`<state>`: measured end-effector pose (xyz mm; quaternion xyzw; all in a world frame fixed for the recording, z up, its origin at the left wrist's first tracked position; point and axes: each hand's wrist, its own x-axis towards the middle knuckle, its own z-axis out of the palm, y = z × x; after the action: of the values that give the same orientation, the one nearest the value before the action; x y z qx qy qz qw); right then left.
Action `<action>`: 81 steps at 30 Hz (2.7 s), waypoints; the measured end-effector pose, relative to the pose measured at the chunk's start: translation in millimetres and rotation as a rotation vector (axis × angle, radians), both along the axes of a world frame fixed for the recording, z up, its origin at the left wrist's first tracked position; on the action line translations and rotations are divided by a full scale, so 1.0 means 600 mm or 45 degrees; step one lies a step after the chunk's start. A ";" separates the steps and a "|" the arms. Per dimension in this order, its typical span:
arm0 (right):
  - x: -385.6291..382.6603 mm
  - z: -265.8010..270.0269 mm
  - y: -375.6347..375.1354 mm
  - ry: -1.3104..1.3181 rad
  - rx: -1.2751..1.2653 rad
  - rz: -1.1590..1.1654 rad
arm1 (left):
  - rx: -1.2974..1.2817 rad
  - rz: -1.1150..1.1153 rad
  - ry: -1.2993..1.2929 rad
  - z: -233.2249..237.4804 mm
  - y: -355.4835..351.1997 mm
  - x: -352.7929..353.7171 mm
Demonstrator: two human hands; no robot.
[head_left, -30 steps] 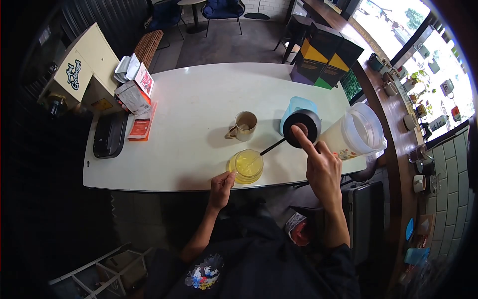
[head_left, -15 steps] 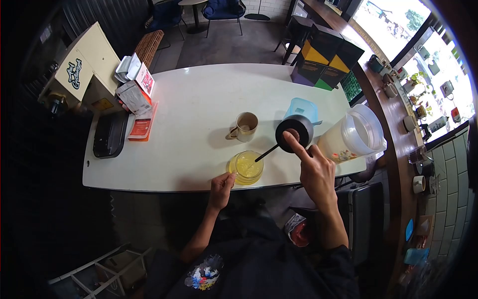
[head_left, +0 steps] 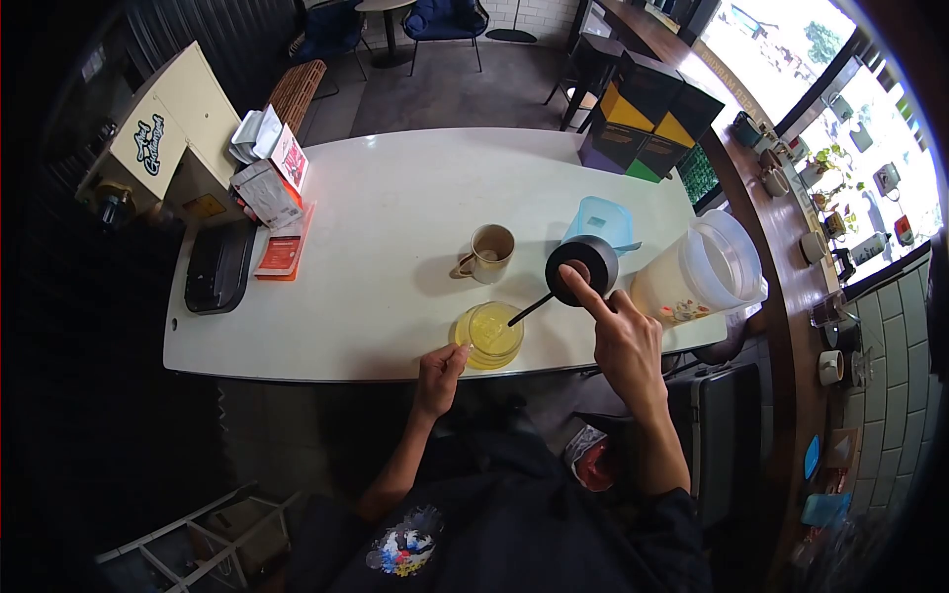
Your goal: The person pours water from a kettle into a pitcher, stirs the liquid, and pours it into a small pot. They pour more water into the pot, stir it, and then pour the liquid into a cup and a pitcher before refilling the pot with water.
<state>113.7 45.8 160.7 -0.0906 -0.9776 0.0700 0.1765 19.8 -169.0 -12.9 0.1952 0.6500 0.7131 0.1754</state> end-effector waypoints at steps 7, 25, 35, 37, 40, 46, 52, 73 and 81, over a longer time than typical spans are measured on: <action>0.001 0.032 0.010 0.143 0.035 -0.059 | 0.027 0.017 0.013 -0.009 -0.006 0.000; 0.004 0.027 -0.004 0.006 0.068 -0.072 | 0.017 -0.016 -0.023 -0.014 -0.011 0.000; 0.009 -0.001 -0.013 0.006 0.037 0.010 | 0.035 -0.012 -0.040 -0.009 -0.008 0.004; 0.008 0.002 -0.014 0.018 0.039 0.017 | -0.033 -0.050 -0.045 -0.005 -0.010 0.003; 0.010 0.013 -0.009 0.064 0.053 0.004 | -0.015 -0.060 -0.047 -0.007 -0.011 0.003; 0.014 0.035 0.012 0.169 0.094 -0.092 | -0.018 -0.054 -0.046 -0.004 -0.011 0.006; 0.015 0.009 0.006 0.107 0.091 -0.033 | 0.050 -0.028 -0.038 -0.008 -0.004 0.008; 0.027 -0.001 -0.011 0.041 0.058 0.023 | -0.038 -0.035 -0.052 -0.003 -0.006 0.016; 0.028 0.025 0.008 0.152 0.083 -0.082 | -0.035 -0.038 -0.051 0.000 -0.009 0.022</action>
<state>130.2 50.4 175.4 -0.1118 -0.9637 0.0379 0.2394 32.9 -174.5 -13.1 0.1882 0.6532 0.7052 0.2014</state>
